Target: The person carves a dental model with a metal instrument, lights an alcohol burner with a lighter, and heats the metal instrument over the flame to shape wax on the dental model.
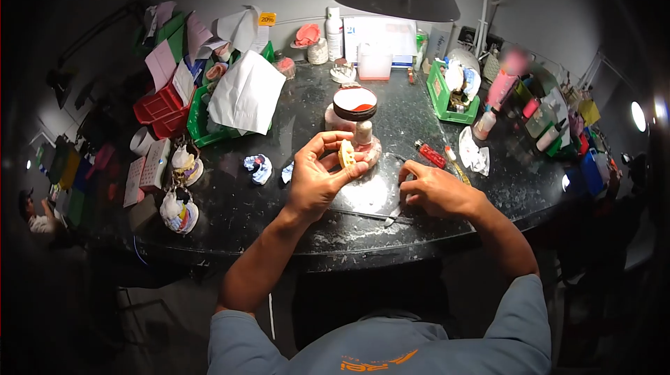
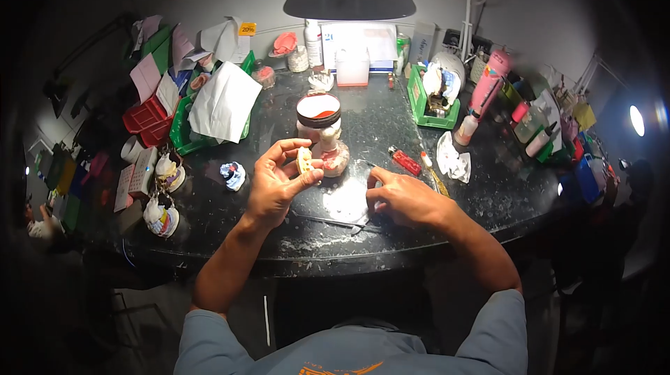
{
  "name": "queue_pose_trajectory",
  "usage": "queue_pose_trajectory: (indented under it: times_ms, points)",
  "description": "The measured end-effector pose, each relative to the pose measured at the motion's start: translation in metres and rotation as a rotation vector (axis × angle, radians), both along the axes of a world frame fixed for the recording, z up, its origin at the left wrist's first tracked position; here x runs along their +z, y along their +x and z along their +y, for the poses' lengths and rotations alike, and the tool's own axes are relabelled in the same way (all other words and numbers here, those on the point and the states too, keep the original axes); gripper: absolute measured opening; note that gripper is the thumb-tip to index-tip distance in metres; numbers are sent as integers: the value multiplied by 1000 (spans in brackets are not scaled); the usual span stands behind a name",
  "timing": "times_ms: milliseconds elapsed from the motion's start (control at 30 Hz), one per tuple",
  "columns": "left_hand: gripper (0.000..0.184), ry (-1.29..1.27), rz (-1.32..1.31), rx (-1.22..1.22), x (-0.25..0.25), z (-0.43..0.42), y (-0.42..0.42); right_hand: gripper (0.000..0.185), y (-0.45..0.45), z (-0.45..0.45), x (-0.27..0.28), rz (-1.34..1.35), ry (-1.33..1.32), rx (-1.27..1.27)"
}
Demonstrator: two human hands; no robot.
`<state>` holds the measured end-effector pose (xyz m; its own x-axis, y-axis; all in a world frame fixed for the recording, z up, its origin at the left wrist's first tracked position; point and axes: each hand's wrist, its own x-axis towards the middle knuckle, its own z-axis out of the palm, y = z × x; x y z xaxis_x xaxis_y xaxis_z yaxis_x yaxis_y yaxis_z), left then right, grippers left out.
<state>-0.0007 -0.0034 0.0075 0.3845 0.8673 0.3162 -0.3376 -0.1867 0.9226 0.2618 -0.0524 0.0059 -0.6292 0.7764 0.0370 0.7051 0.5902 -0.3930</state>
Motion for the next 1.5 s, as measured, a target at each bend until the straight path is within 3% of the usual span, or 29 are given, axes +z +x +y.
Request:
queue_pose_trajectory:
  times_ms: [167,433,533,667,733,800,933,1133,1267,1300,1400,1500]
  points:
    - [48,68,51,105,2,-2,1,15,4,-2,6,-107,105,39]
    - [50,76,93,182,5,-4,2,21,16,-9,35,-169,338,-105]
    - [52,98,111,195,3,-5,2,27,14,-8,40,43,392,-114]
    - [53,98,120,199,2,-5,4,15,7,-7,54,222,405,-123]
    - [52,125,133,188,-5,-3,5,12,-4,-1,55,458,421,-96]
    - [50,72,85,155,-3,-6,8,18,-19,4,53,741,402,-139]
    - [51,-67,72,63,-3,-8,11,57,-40,14,33,1096,324,-176]
    - [49,-123,207,13,3,-17,15,73,-38,9,-6,1178,286,-222]
    - [46,-161,150,-13,-5,-17,18,55,-47,18,-13,1329,315,-293]
    - [46,-193,119,-31,-6,-16,18,33,-47,20,-11,1358,294,-267]
    - [45,-287,44,-80,-8,-15,18,4,-46,17,-9,1239,272,-320]
    - [43,-334,28,-112,-6,-18,18,12,-49,15,-7,1302,248,-301]
